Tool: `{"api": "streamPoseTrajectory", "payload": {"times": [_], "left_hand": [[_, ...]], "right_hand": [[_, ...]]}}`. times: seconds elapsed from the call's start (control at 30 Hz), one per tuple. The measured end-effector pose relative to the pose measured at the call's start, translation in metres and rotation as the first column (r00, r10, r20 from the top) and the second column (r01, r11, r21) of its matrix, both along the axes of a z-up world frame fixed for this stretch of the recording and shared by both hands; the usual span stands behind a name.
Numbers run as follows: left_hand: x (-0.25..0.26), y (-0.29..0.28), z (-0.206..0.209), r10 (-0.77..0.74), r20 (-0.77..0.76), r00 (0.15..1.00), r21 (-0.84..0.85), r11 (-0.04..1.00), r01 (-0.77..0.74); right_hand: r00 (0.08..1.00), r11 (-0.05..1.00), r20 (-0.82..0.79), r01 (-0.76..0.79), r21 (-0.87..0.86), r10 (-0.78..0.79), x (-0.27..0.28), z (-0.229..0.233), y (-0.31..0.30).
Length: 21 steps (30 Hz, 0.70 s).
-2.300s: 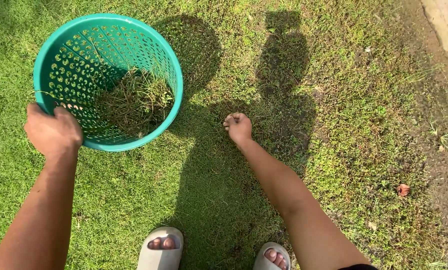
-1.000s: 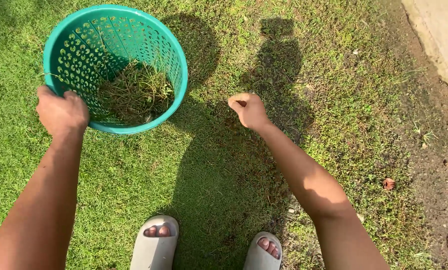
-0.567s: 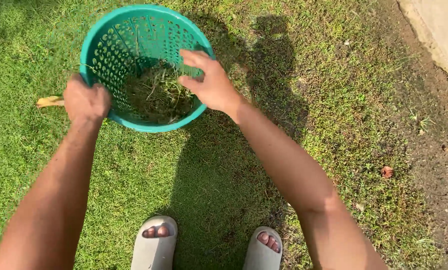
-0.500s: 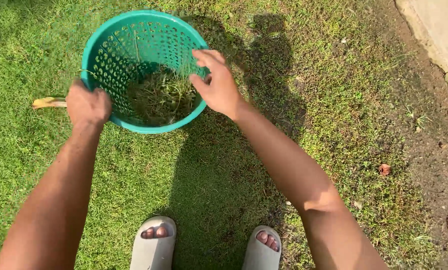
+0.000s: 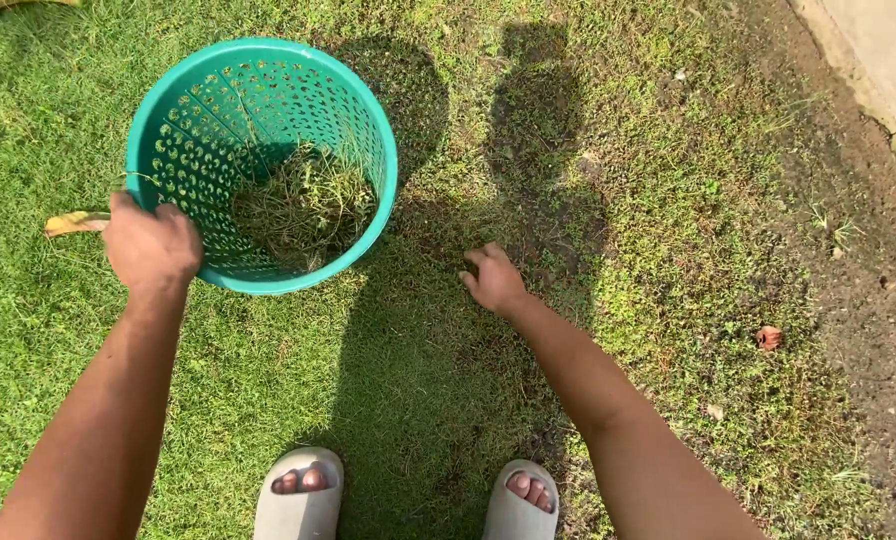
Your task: Picking up weeds or cut grass from the lawn and placing them in a basket.
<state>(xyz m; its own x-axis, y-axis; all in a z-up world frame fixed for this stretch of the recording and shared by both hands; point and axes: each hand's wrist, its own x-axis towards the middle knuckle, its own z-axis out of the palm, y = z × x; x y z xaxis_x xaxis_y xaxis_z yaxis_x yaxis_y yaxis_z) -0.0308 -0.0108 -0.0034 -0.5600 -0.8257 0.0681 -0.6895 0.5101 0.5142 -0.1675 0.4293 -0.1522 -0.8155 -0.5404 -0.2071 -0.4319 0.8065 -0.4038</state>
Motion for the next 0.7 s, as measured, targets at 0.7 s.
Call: {"api": "streamPoseTrajectory", "payload": {"times": [0.7], "left_hand": [[0.0, -0.005, 0.0, -0.034, -0.058, 0.998, -0.019, 0.999, 0.033]], "right_hand": [[0.954, 0.938, 0.007, 0.297, -0.178, -0.3, -0.02, -0.027, -0.054]]}}
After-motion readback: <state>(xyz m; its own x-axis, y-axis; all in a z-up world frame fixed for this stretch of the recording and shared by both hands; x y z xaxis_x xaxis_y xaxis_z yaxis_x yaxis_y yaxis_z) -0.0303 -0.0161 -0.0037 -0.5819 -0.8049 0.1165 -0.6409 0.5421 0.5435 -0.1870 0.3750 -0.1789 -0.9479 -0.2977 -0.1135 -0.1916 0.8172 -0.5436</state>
